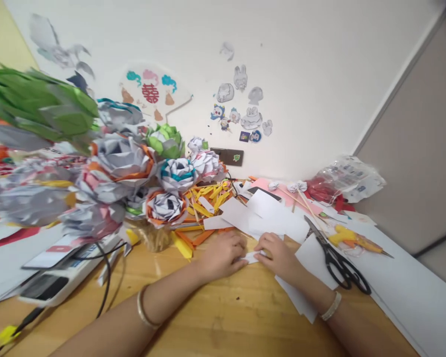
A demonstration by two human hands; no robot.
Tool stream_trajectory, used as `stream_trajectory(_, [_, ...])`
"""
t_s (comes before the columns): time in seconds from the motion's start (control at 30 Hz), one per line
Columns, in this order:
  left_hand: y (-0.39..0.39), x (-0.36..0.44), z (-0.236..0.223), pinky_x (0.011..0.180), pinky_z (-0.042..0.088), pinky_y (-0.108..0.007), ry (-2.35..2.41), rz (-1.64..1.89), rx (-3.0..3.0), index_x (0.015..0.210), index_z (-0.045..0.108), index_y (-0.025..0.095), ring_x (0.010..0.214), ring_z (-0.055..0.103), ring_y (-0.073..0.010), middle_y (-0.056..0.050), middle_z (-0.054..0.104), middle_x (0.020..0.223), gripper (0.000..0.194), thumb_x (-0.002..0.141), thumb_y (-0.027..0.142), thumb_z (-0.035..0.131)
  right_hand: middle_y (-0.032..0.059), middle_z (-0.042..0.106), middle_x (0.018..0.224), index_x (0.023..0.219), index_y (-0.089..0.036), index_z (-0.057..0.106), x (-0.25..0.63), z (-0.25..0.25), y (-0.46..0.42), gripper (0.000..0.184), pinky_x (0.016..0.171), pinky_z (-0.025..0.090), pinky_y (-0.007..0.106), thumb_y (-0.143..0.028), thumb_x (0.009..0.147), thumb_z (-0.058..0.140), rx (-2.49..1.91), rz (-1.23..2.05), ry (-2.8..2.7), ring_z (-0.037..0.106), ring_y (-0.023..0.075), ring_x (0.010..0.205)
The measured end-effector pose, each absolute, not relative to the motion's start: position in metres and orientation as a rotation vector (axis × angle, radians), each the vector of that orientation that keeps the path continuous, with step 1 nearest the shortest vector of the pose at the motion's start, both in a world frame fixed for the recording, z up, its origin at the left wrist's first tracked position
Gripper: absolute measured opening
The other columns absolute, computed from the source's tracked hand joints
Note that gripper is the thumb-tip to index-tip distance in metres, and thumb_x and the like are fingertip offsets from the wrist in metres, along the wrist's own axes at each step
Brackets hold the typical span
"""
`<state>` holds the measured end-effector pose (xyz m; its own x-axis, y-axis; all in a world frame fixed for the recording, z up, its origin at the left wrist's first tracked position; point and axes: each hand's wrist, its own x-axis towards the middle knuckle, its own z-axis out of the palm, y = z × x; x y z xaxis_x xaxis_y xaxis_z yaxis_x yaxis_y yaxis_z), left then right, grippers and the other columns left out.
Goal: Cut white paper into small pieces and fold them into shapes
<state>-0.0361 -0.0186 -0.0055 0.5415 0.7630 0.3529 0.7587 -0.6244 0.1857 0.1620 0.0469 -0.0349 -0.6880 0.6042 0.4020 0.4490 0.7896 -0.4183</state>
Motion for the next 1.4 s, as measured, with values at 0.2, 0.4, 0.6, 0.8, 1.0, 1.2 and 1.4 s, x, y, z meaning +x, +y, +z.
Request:
stream_trajectory(0.2, [-0.019, -0.038, -0.006, 0.071, 0.037, -0.032, 1.201, 0.430, 3.149, 0.074, 0.062, 0.016, 0.078, 0.050, -0.0191, -0.007, 0.060, 0.079, 0.029, 0.087, 0.036, 0.046, 0.0054, 0.056, 0.086, 0.080, -0.017, 0.058, 0.165, -0.024, 0.040, 0.004, 0.074, 0.041, 0.034, -0.017, 0.083, 0.055, -0.579, 0.297, -2.592, 0.049, 0.0207, 0.083])
stream_trajectory(0.4, [-0.022, -0.033, -0.009, 0.066, 0.035, -0.034, 1.181, 0.414, 3.225, 0.071, 0.061, 0.014, 0.076, 0.049, -0.0200, -0.008, 0.058, 0.074, 0.029, 0.090, 0.022, 0.039, 0.0072, 0.056, 0.086, 0.084, -0.016, 0.060, 0.166, -0.020, 0.037, 0.015, 0.071, 0.041, 0.034, -0.027, 0.088, 0.050, -0.465, -0.027, -2.754, 0.048, 0.0209, 0.081])
stream_trajectory(0.6, [-0.021, -0.030, -0.011, 0.066, 0.037, -0.032, 1.319, 0.449, 3.105, 0.070, 0.060, 0.015, 0.074, 0.051, -0.0188, -0.006, 0.059, 0.073, 0.030, 0.090, 0.020, 0.038, 0.0073, 0.056, 0.072, 0.069, -0.015, 0.058, 0.158, -0.025, 0.038, 0.031, 0.061, 0.038, 0.032, -0.012, 0.090, 0.036, -0.433, -0.347, -2.786, 0.046, 0.0198, 0.069])
stream_trajectory(0.8, [-0.017, -0.033, -0.010, 0.064, 0.040, -0.030, 1.615, 0.527, 2.815, 0.072, 0.059, 0.014, 0.072, 0.054, -0.0191, -0.006, 0.060, 0.075, 0.020, 0.086, 0.025, 0.047, 0.0026, 0.057, 0.078, 0.072, -0.017, 0.054, 0.162, -0.024, 0.043, 0.010, 0.070, 0.040, 0.030, -0.015, 0.080, 0.060, -0.719, 0.272, -2.540, 0.050, 0.0180, 0.078])
stream_trajectory(1.0, [-0.015, -0.032, -0.012, 0.067, 0.040, -0.030, 1.750, 0.549, 2.602, 0.071, 0.057, 0.016, 0.073, 0.056, -0.0194, -0.005, 0.062, 0.075, 0.019, 0.083, 0.028, 0.051, -0.0017, 0.056, 0.069, 0.057, -0.016, 0.052, 0.161, -0.032, 0.053, 0.023, 0.069, 0.037, 0.027, -0.016, 0.066, 0.072, -1.000, 0.472, -2.390, 0.051, 0.0153, 0.073])
stream_trajectory(1.2, [-0.012, -0.032, -0.016, 0.067, 0.038, -0.029, 1.741, 0.576, 2.509, 0.074, 0.057, 0.017, 0.079, 0.055, -0.0203, -0.005, 0.061, 0.080, 0.018, 0.081, 0.034, 0.055, 0.0007, 0.058, 0.074, 0.066, -0.017, 0.061, 0.157, -0.030, 0.053, 0.013, 0.068, 0.036, 0.028, -0.022, 0.066, 0.073, -1.125, 0.471, -2.355, 0.051, 0.0175, 0.075])
stream_trajectory(1.4, [-0.013, -0.027, -0.015, 0.068, 0.038, -0.030, 1.733, 0.611, 2.484, 0.074, 0.056, 0.018, 0.079, 0.053, -0.0212, -0.004, 0.060, 0.079, 0.015, 0.079, 0.032, 0.056, 0.0003, 0.059, 0.082, 0.072, -0.019, 0.062, 0.157, -0.028, 0.050, 0.010, 0.076, 0.036, 0.028, -0.018, 0.069, 0.072, -1.045, 0.496, -2.395, 0.051, 0.0176, 0.085])
